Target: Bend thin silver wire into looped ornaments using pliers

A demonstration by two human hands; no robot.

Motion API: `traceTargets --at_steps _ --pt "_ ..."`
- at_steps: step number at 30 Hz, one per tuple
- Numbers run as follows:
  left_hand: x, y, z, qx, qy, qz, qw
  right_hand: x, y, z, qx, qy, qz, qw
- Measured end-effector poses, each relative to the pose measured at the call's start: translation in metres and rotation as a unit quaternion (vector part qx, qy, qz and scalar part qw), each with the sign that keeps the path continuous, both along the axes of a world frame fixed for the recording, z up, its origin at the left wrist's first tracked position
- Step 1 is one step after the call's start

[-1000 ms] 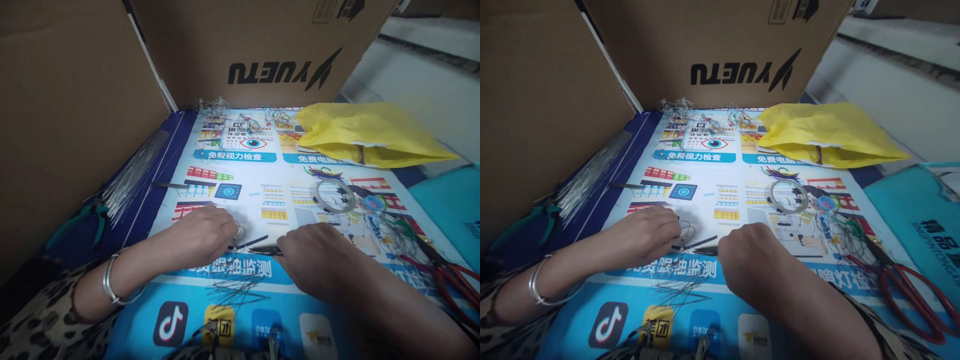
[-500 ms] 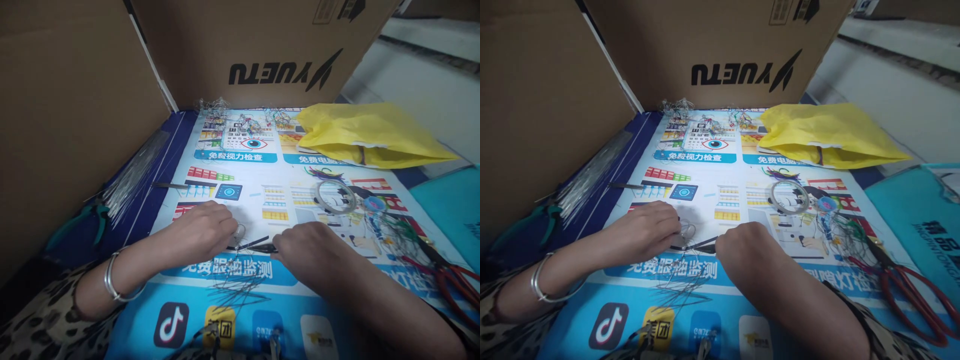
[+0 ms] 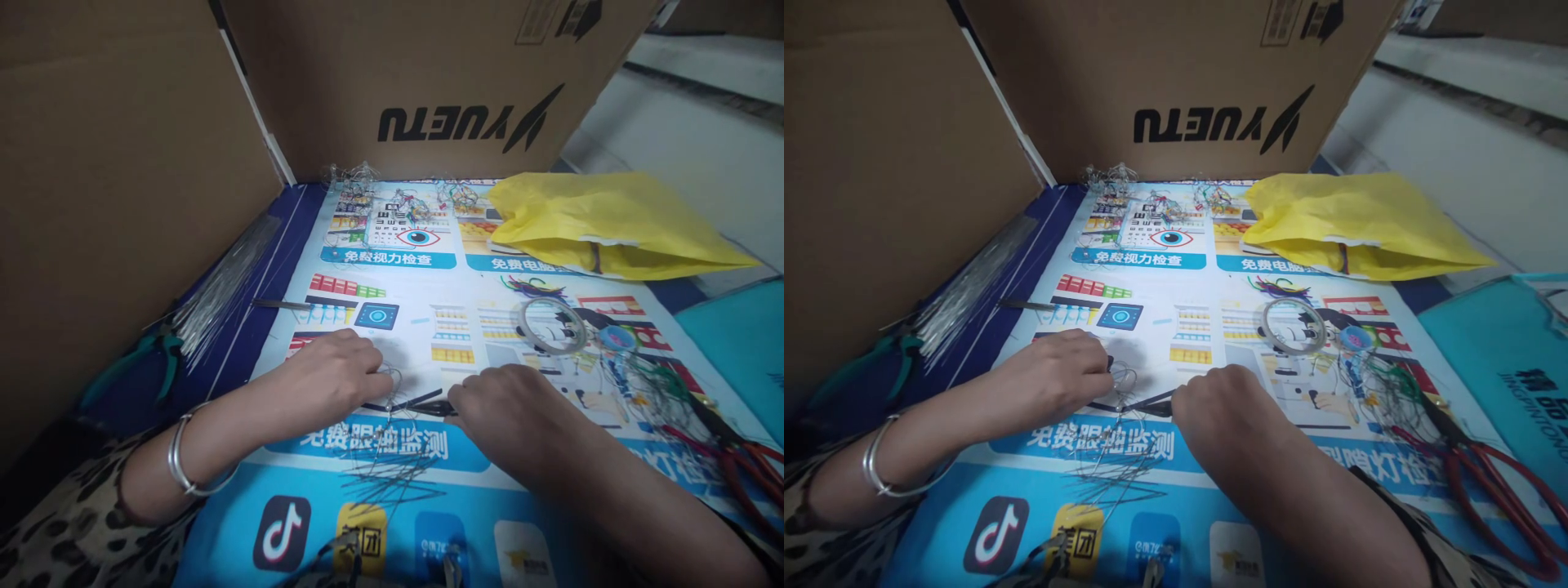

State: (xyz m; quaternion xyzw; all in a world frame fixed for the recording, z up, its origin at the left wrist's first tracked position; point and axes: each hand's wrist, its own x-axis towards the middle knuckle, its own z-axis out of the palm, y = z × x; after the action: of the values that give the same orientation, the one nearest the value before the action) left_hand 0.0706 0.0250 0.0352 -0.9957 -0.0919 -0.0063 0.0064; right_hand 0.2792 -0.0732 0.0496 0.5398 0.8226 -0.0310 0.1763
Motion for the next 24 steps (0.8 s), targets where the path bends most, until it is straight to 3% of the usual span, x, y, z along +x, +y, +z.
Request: traceTargets --at_steps 11,24 --pt "0.000 0.002 0.007 -0.030 0.002 -0.038 0.999 0.005 0.000 -0.005 0.034 0.004 0.004 0.999" --pt "-0.002 0.007 0.009 -0.051 0.033 -0.012 0.998 0.006 0.003 0.003 0.023 -0.012 0.002 1.000"
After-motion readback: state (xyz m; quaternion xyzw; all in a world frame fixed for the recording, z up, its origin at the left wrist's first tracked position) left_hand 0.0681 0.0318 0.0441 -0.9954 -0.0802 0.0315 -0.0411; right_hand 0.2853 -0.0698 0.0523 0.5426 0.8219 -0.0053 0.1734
